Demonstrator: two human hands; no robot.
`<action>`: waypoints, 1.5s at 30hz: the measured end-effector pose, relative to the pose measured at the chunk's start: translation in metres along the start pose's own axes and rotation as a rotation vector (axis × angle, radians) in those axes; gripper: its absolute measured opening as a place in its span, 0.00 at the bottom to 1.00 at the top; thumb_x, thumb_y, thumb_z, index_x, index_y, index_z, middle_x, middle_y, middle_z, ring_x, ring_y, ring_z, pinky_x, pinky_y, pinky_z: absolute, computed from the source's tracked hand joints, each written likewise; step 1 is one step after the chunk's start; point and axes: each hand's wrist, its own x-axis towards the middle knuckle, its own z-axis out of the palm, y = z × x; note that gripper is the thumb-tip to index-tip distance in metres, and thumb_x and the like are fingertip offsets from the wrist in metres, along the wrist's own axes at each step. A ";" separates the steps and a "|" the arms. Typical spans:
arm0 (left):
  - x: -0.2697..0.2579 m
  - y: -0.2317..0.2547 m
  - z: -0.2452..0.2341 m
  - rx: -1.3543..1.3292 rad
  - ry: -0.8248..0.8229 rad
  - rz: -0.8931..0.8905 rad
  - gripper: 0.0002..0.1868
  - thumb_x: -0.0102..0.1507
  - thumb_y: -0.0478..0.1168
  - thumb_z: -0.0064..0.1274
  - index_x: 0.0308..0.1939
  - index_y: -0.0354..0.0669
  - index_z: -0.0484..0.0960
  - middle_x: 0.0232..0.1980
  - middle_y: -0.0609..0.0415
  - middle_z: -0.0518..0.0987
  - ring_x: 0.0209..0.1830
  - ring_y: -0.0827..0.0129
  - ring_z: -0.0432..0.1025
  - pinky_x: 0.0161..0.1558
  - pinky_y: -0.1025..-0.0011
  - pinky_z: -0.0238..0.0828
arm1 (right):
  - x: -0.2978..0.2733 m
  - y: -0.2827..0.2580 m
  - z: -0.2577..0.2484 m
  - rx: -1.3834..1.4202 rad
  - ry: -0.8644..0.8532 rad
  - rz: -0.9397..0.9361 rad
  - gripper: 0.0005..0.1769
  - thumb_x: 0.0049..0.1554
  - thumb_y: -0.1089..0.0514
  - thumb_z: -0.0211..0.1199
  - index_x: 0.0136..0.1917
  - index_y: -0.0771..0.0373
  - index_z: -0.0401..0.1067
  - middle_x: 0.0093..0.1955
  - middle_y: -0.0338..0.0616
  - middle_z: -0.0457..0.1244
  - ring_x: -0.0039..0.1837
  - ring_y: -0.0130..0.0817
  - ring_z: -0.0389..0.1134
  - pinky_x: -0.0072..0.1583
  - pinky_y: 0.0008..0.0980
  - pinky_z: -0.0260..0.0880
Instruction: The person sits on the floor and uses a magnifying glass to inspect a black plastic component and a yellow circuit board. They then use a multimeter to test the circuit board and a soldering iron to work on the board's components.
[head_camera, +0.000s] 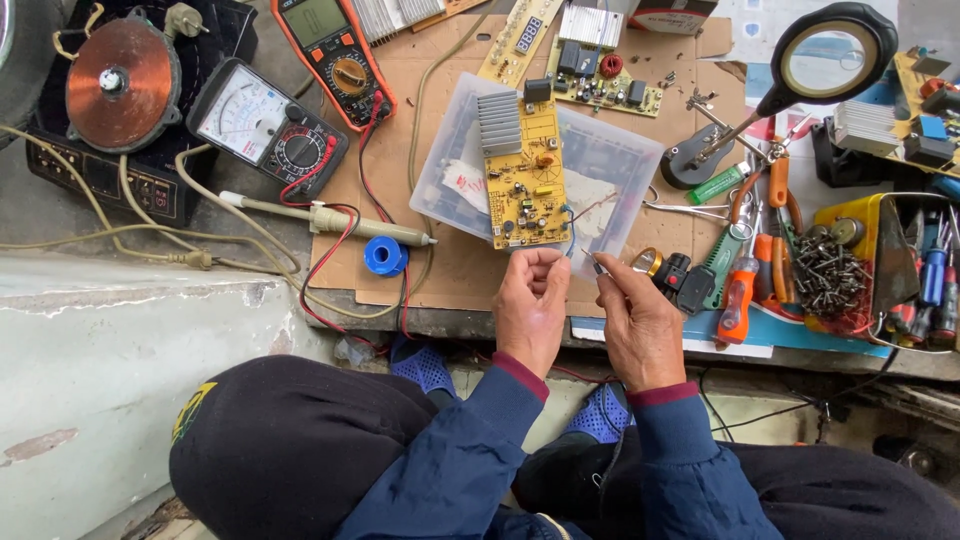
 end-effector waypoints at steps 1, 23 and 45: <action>0.000 -0.001 0.000 0.000 0.000 0.001 0.11 0.71 0.44 0.62 0.53 0.44 0.86 0.40 0.51 0.90 0.30 0.73 0.80 0.37 0.73 0.78 | -0.001 0.002 0.000 0.000 0.001 0.000 0.17 0.73 0.58 0.63 0.72 0.51 0.82 0.43 0.50 0.73 0.49 0.45 0.76 0.57 0.49 0.77; -0.012 0.000 -0.039 -0.249 -0.050 -0.278 0.16 0.74 0.50 0.55 0.59 0.46 0.81 0.41 0.51 0.90 0.28 0.77 0.76 0.22 0.81 0.63 | 0.015 0.000 0.036 -0.398 0.197 -0.155 0.07 0.71 0.55 0.71 0.61 0.55 0.82 0.44 0.48 0.75 0.50 0.48 0.79 0.54 0.45 0.81; -0.003 0.006 -0.036 0.083 -0.132 0.051 0.14 0.73 0.52 0.58 0.56 0.53 0.89 0.47 0.52 0.88 0.40 0.67 0.84 0.43 0.68 0.82 | -0.007 0.012 0.015 -0.036 0.138 0.142 0.21 0.74 0.40 0.56 0.73 0.44 0.79 0.42 0.42 0.72 0.53 0.41 0.73 0.63 0.48 0.74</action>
